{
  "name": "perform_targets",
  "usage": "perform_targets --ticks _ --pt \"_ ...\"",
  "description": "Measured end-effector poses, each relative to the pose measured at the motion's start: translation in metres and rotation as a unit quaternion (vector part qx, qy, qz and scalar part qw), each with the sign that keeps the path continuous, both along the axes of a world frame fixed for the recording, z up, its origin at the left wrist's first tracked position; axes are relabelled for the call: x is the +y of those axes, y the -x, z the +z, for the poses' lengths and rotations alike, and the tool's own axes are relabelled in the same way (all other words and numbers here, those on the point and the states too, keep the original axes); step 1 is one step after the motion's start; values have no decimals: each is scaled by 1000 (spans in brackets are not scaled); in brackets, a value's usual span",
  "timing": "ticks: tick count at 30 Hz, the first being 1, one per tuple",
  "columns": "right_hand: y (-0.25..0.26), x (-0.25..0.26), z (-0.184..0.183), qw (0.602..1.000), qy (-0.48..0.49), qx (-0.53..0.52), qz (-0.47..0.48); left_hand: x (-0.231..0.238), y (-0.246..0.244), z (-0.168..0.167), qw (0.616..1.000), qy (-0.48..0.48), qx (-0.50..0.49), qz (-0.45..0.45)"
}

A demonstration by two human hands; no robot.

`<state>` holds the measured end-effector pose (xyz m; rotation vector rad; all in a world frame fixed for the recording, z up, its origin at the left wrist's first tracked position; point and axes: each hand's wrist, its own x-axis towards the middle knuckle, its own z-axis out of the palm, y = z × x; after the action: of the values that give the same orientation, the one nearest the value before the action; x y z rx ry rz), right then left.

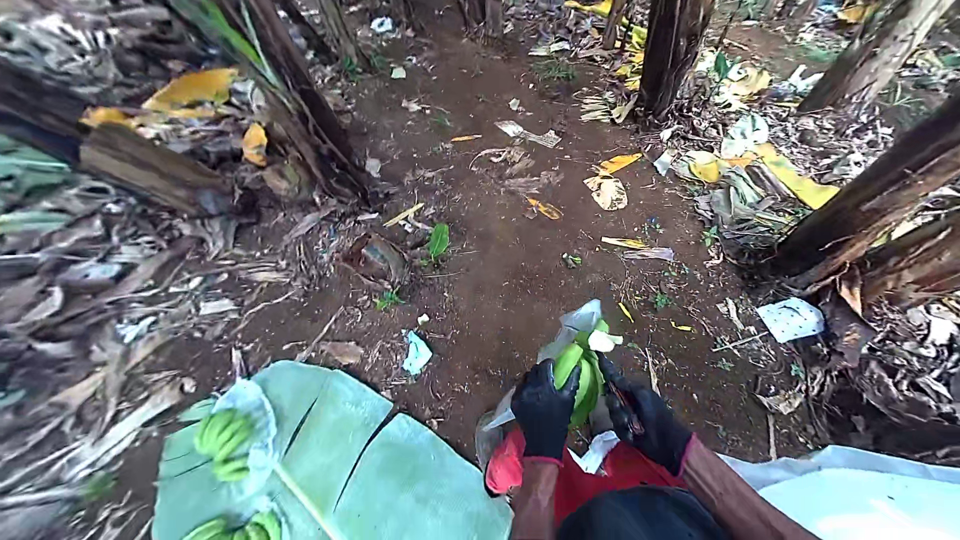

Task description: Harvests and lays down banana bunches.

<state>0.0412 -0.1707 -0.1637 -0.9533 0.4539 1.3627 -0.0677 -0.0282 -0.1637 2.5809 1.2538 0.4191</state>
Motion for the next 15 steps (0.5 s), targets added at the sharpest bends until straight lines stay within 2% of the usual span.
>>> perform_targets --ticks 4,7,10,15 --pt "5 18 -10 996 55 -51 40 -8 2 -13 994 87 30 53" --pt "8 16 -1 997 45 -61 13 -9 -1 -13 996 88 11 31" --pt "10 14 9 994 89 -70 -2 -22 -3 -16 991 128 7 28" --pt "12 0 54 994 37 -85 -60 -25 -5 6 995 34 -93 -11"
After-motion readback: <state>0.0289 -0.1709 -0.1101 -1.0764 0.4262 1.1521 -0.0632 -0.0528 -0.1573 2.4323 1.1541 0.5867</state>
